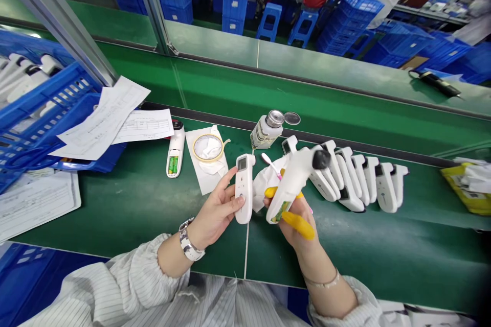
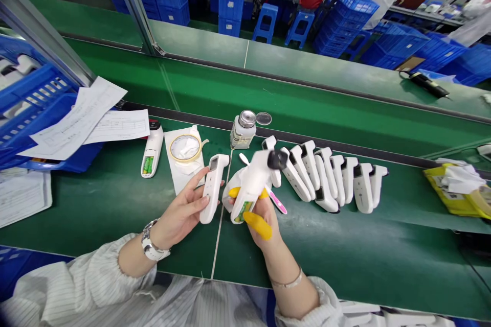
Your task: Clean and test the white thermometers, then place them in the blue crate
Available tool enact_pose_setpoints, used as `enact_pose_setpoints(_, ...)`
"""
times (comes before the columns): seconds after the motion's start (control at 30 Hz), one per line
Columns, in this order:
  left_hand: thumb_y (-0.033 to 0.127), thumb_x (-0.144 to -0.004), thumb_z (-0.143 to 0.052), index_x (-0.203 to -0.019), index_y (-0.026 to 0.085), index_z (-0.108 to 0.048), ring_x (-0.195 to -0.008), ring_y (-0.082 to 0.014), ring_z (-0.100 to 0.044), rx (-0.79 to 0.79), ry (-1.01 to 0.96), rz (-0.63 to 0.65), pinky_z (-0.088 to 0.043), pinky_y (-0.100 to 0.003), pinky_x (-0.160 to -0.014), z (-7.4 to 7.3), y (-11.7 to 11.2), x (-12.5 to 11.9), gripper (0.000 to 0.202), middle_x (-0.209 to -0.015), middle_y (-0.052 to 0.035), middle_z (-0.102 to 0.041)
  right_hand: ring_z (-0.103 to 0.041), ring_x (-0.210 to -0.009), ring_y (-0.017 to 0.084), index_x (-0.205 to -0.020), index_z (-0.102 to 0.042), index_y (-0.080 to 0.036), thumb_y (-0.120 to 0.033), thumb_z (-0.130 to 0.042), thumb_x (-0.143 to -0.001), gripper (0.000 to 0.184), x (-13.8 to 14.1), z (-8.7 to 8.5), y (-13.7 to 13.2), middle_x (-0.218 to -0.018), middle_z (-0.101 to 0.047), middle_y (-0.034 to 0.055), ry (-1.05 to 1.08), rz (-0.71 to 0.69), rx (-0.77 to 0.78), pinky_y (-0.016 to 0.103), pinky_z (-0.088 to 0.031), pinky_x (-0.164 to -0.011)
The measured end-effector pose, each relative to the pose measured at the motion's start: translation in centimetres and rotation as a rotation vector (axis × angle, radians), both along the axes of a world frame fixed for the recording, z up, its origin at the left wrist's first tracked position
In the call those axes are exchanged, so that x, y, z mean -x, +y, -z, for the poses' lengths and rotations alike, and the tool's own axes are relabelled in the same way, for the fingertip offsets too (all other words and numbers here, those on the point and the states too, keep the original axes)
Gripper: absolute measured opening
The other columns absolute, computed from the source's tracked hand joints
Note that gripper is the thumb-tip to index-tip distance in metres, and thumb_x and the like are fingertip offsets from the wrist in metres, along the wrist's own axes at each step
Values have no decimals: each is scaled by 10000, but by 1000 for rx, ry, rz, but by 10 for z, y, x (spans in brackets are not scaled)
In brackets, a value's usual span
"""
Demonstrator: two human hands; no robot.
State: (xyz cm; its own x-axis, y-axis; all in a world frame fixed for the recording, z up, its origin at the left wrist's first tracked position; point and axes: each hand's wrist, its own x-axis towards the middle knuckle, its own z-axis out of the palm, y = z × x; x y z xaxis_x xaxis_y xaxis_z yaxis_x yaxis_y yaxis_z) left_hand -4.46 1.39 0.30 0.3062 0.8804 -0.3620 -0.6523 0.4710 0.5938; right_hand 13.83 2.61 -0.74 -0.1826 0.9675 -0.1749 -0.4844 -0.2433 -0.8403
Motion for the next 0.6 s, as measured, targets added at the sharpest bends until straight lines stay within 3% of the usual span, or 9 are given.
enact_pose_setpoints(0.1,102,-768,-631,-1409,290,-206,-874,-127,-589,12,-29,3,-466,-239,-738,0,1,0,792,-1209,-82,-575,-517,-511,121,-974,-585,-240,-434,-749,-641,419,2,1,1,-678,-603,-18,-116,44,-32,254,-415,-493)
enact_pose_setpoints(0.23,109,-778,-606,-1345,185,-369,-797,-100,-575,-4,-104,52,-459,-212,-702,0,3,0,619,-1215,-117,-562,-365,-397,50,-921,-561,-223,-397,-666,-739,273,6,1,5,-602,-518,-56,-91,-28,80,201,-270,-418)
enact_pose_setpoints(0.33,123,-766,-612,-1296,164,-428,-708,-84,-557,-17,-143,88,-448,-197,-621,1,2,1,562,-1128,-107,-591,-374,-408,54,-929,-570,-216,-428,-631,-754,281,7,0,7,-620,-527,-40,15,-69,172,199,-263,-419)
enact_pose_setpoints(0.47,137,-755,-631,-1277,203,-419,-710,-100,-566,7,-115,111,-446,-212,-636,3,0,0,568,-957,-57,-608,-363,-418,76,-875,-611,-193,-485,-584,-771,312,8,-2,7,-558,-501,-27,91,-96,218,207,-276,-408)
enact_pose_setpoints(0.6,135,-770,-617,-1292,231,-380,-673,-92,-569,60,-115,101,-439,-200,-623,4,-1,0,581,-841,-31,-591,-415,-497,88,-941,-617,-192,-405,-656,-734,300,9,-5,5,-640,-533,-14,131,-86,233,204,-329,-450)
